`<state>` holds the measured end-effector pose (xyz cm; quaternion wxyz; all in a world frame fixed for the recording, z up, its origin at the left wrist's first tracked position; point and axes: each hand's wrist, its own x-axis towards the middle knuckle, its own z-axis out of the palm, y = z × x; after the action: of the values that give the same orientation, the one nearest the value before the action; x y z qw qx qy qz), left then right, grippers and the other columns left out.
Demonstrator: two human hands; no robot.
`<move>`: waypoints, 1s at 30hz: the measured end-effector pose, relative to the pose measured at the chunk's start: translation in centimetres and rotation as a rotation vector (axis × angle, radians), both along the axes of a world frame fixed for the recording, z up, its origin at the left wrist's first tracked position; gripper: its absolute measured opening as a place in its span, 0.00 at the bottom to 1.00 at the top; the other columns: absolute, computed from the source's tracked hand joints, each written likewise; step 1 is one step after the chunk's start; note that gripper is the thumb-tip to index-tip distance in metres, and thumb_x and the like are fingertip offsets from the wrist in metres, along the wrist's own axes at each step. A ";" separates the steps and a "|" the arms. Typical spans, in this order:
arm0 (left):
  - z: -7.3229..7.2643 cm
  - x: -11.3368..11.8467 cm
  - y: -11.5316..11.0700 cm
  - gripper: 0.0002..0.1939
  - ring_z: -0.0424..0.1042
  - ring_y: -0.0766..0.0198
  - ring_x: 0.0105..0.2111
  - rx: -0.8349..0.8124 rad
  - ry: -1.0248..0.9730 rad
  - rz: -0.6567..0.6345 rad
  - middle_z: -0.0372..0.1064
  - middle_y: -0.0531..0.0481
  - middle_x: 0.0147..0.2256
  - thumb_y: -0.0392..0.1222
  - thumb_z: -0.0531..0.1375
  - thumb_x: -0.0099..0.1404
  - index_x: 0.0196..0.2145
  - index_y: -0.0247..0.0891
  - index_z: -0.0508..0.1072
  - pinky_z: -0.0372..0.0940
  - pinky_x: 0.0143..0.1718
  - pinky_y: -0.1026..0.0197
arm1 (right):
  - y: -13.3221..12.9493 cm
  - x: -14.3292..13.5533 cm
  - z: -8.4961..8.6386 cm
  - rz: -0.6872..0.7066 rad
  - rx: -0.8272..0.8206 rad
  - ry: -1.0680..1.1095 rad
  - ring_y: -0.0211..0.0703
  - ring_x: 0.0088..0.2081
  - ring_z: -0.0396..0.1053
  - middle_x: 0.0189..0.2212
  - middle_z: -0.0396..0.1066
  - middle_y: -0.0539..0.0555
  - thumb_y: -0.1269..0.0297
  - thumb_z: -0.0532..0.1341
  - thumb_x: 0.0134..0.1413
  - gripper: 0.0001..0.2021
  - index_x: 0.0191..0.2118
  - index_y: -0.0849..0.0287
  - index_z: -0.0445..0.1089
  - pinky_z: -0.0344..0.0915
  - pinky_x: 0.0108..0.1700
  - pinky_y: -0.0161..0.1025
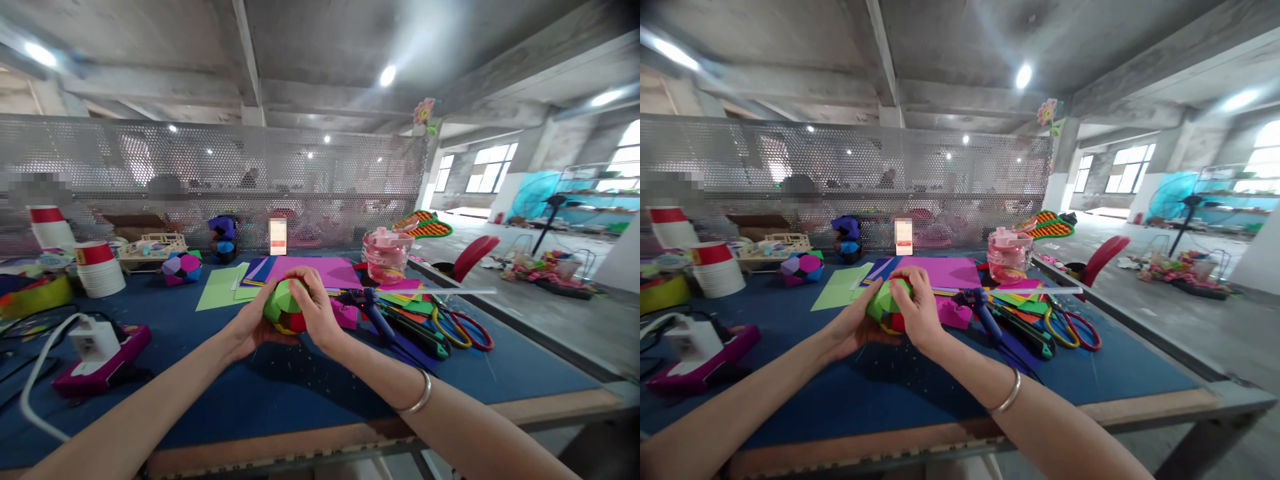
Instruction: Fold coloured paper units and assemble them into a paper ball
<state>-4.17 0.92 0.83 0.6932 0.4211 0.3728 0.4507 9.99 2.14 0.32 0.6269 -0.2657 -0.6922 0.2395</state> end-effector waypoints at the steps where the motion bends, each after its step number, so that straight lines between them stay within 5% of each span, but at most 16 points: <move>1: 0.0 0.0 0.0 0.27 0.78 0.50 0.36 0.004 0.000 0.004 0.78 0.39 0.39 0.63 0.58 0.62 0.46 0.38 0.76 0.76 0.29 0.50 | 0.0 0.0 0.0 0.002 0.000 0.003 0.46 0.49 0.65 0.43 0.66 0.53 0.62 0.55 0.63 0.07 0.43 0.52 0.70 0.61 0.53 0.42; 17: -0.4 0.5 -0.4 0.31 0.77 0.54 0.28 0.119 0.011 0.112 0.76 0.44 0.35 0.63 0.59 0.62 0.56 0.40 0.68 0.75 0.28 0.49 | -0.5 0.1 0.4 -0.045 0.163 -0.040 0.46 0.45 0.65 0.40 0.65 0.54 0.63 0.57 0.61 0.05 0.39 0.56 0.68 0.62 0.51 0.45; 25: -0.3 0.9 -1.0 0.34 0.77 0.52 0.36 0.178 -0.007 0.131 0.72 0.40 0.46 0.64 0.58 0.62 0.59 0.43 0.64 0.75 0.30 0.51 | -0.6 0.5 0.2 -0.007 0.169 -0.072 0.47 0.50 0.64 0.44 0.65 0.56 0.61 0.55 0.64 0.08 0.44 0.55 0.69 0.61 0.55 0.46; 30: 0.0 0.9 -0.8 0.26 0.75 0.54 0.42 0.342 0.047 0.174 0.69 0.45 0.51 0.62 0.56 0.65 0.56 0.48 0.64 0.75 0.36 0.53 | -0.6 0.5 0.2 0.007 0.155 -0.046 0.47 0.56 0.62 0.51 0.65 0.56 0.57 0.50 0.68 0.15 0.53 0.52 0.69 0.57 0.61 0.48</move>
<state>-3.28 0.16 0.80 0.5611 0.5093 0.3422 0.5557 10.51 1.58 0.53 0.6285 -0.2196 -0.7239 0.1812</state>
